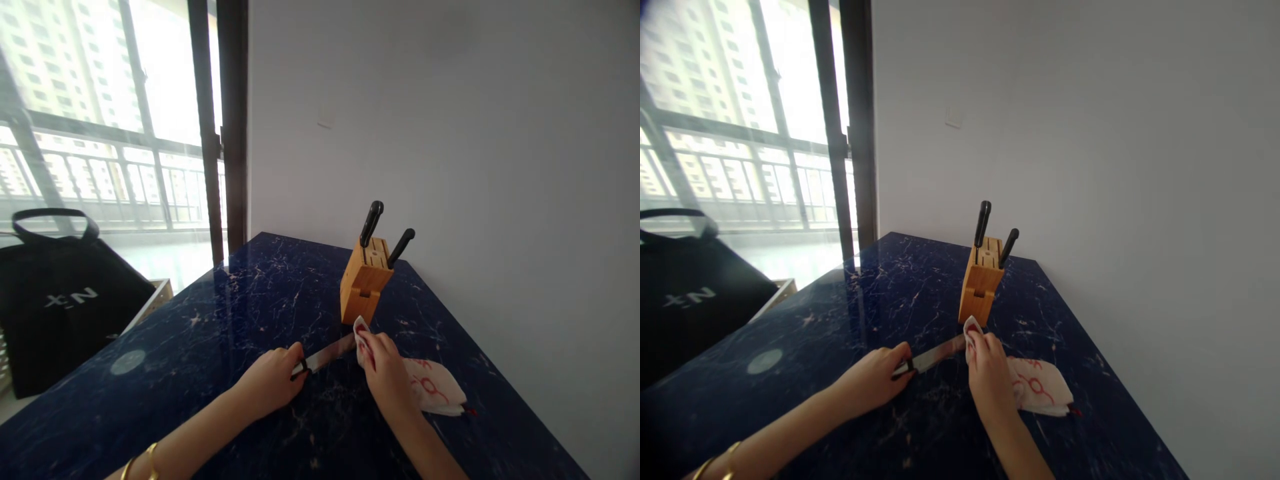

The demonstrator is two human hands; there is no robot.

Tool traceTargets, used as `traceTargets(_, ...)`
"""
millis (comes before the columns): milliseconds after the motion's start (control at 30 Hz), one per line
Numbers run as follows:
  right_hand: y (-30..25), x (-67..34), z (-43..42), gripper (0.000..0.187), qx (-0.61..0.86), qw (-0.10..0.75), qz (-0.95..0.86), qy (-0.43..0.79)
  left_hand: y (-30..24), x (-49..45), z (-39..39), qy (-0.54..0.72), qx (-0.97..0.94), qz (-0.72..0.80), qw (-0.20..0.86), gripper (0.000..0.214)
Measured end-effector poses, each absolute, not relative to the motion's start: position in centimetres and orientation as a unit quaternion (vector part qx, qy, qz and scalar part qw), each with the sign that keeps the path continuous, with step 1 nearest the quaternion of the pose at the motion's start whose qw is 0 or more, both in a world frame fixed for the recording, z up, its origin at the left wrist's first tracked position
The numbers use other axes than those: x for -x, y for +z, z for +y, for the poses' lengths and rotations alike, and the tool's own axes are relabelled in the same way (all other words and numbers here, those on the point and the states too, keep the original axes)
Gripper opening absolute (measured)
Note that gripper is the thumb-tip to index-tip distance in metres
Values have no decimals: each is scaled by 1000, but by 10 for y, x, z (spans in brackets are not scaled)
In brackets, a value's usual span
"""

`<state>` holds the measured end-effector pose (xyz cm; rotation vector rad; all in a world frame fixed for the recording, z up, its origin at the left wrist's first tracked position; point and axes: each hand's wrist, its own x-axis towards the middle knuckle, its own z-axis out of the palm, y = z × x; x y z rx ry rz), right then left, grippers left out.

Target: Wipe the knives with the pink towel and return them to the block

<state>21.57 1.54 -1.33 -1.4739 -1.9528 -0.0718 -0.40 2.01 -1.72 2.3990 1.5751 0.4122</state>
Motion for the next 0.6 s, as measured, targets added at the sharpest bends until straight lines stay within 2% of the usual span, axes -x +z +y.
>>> traceTargets(267,-12,-180,4,13,541,301,-785,5,-22,-4,15,149,-822,531,142,11)
traceTargets(433,-11,-164,-2,13,512,301,-803,44,-17,-4,14,135,-831,520,144,10)
traceTargets(600,-10,-170,2,11,546,297,-784,12,-15,-3,16,139,-824,522,171,9)
